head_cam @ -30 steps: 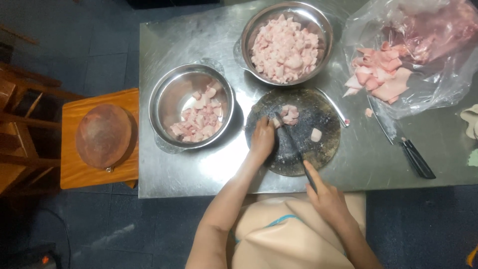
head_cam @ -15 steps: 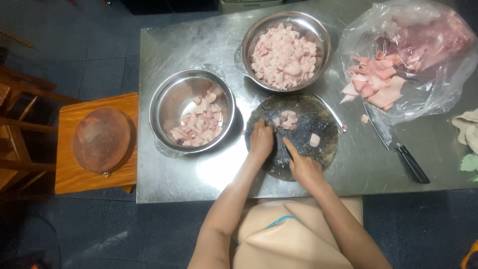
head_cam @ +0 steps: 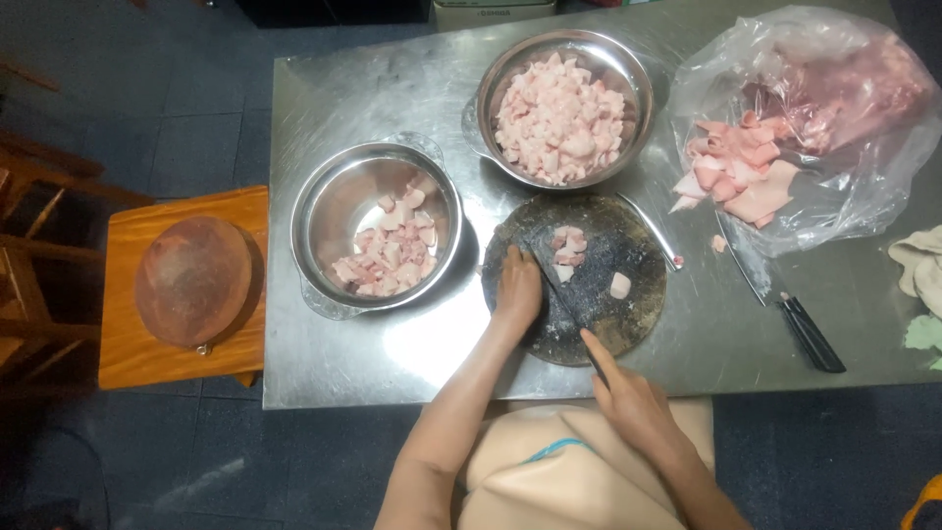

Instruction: Using a knife to cut meat into smaller pieces and sorting them into different metal bowls on a stainless steel table.

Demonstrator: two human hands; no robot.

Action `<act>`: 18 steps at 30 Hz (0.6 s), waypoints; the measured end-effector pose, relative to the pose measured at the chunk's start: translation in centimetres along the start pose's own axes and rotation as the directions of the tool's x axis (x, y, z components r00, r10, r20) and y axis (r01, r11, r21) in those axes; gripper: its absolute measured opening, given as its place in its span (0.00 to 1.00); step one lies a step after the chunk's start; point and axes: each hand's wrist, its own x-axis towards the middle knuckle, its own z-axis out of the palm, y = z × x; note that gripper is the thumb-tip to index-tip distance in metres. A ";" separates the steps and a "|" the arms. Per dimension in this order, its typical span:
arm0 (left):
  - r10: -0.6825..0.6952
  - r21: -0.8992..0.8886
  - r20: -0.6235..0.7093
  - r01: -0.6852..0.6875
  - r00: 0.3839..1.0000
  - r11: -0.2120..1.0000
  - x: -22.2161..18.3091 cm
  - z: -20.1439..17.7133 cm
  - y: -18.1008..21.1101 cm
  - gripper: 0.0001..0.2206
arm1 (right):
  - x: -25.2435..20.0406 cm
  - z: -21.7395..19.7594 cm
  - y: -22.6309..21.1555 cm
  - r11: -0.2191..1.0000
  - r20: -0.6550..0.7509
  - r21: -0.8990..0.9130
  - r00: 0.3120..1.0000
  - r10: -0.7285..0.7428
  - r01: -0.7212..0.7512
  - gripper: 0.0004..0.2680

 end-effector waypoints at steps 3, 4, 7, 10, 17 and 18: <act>0.026 0.080 -0.030 -0.023 0.999 0.997 -0.1 1.4 -0.4 0.08 | 1.1 -0.7 -1.5 0.995 0.046 0.094 0.999 0.028 -0.032 0.25; 0.022 0.081 -0.029 -0.020 0.999 0.996 0.2 1.3 -0.4 0.08 | 2.4 -0.9 -1.9 0.995 0.050 0.094 0.998 0.027 -0.031 0.25; 0.070 0.124 -0.038 -0.065 0.997 0.990 0.2 0.6 -0.2 0.08 | 5.2 -1.1 -3.2 0.999 -0.014 0.020 0.999 -0.051 0.051 0.25; 0.060 0.063 -0.021 -0.058 0.998 0.996 0.0 -0.8 -0.1 0.08 | 5.8 -1.4 -4.3 0.994 -0.052 0.017 0.993 -0.107 0.108 0.25; -0.130 -0.267 0.076 0.146 0.989 0.953 2.2 -0.4 -4.9 0.09 | 2.6 -1.9 -2.3 0.992 0.006 0.119 1.000 -0.030 0.029 0.26; -0.134 -0.393 0.068 0.150 0.989 0.907 1.9 -0.8 -5.3 0.09 | 1.8 -2.0 -1.6 0.977 0.014 0.211 1.000 -0.005 0.002 0.27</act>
